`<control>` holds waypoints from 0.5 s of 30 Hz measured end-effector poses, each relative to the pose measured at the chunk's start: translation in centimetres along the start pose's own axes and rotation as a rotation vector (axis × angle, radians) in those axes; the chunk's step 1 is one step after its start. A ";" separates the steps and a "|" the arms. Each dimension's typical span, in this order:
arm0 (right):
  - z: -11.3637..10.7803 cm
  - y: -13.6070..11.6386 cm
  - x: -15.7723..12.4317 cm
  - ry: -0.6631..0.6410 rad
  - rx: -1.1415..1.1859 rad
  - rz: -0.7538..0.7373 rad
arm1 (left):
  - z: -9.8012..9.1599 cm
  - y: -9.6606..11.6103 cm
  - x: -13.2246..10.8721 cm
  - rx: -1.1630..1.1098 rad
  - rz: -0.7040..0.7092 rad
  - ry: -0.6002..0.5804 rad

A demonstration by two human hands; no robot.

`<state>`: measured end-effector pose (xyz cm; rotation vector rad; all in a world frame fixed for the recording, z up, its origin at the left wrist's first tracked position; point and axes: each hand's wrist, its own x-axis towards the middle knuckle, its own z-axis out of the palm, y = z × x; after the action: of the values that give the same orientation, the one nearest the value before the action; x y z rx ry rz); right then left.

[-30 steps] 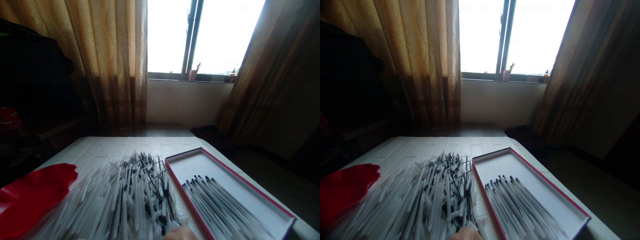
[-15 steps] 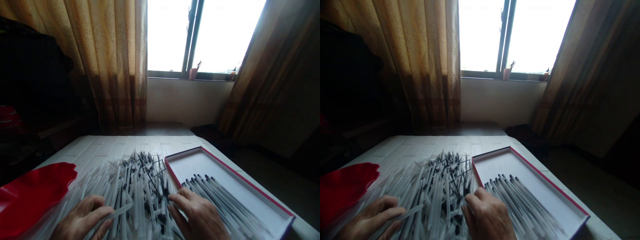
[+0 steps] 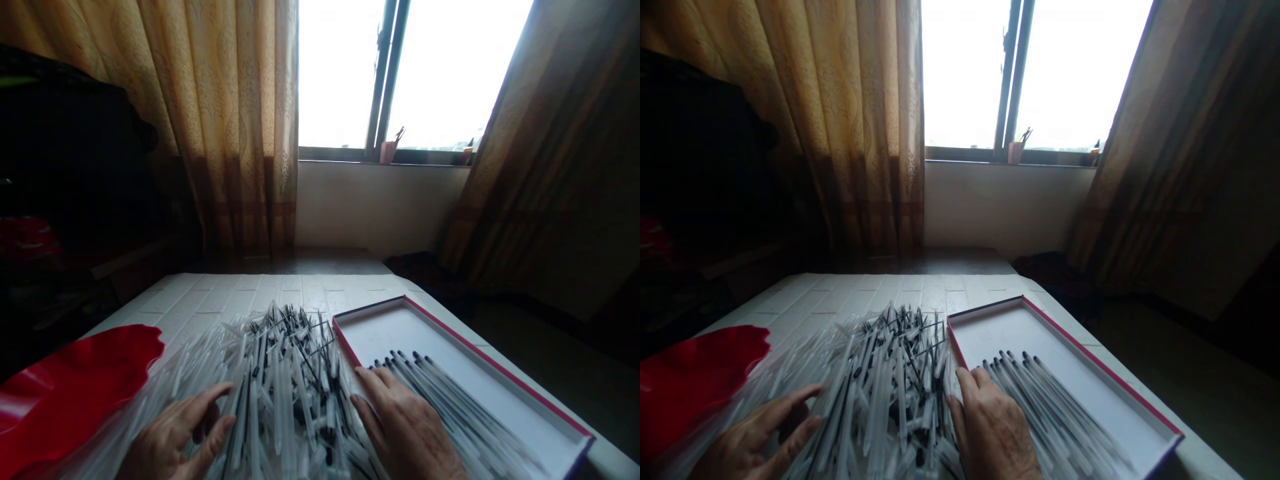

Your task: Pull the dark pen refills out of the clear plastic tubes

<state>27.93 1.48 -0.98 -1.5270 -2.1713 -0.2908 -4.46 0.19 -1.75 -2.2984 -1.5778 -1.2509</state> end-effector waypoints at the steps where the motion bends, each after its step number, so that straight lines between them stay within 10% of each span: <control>1: -0.3 0.1 0.1 0.004 0.017 -0.009 | 0.1 0.1 0.1 -0.001 -0.015 -0.006; 15: -2.1 3.8 0.8 0.185 0.262 0.261 | 0.0 -1.7 -0.4 0.058 0.152 -0.009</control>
<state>31.78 2.63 0.89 -1.5437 -1.7661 -0.0555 -5.88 0.68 -2.64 -2.3404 -1.3928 -1.1456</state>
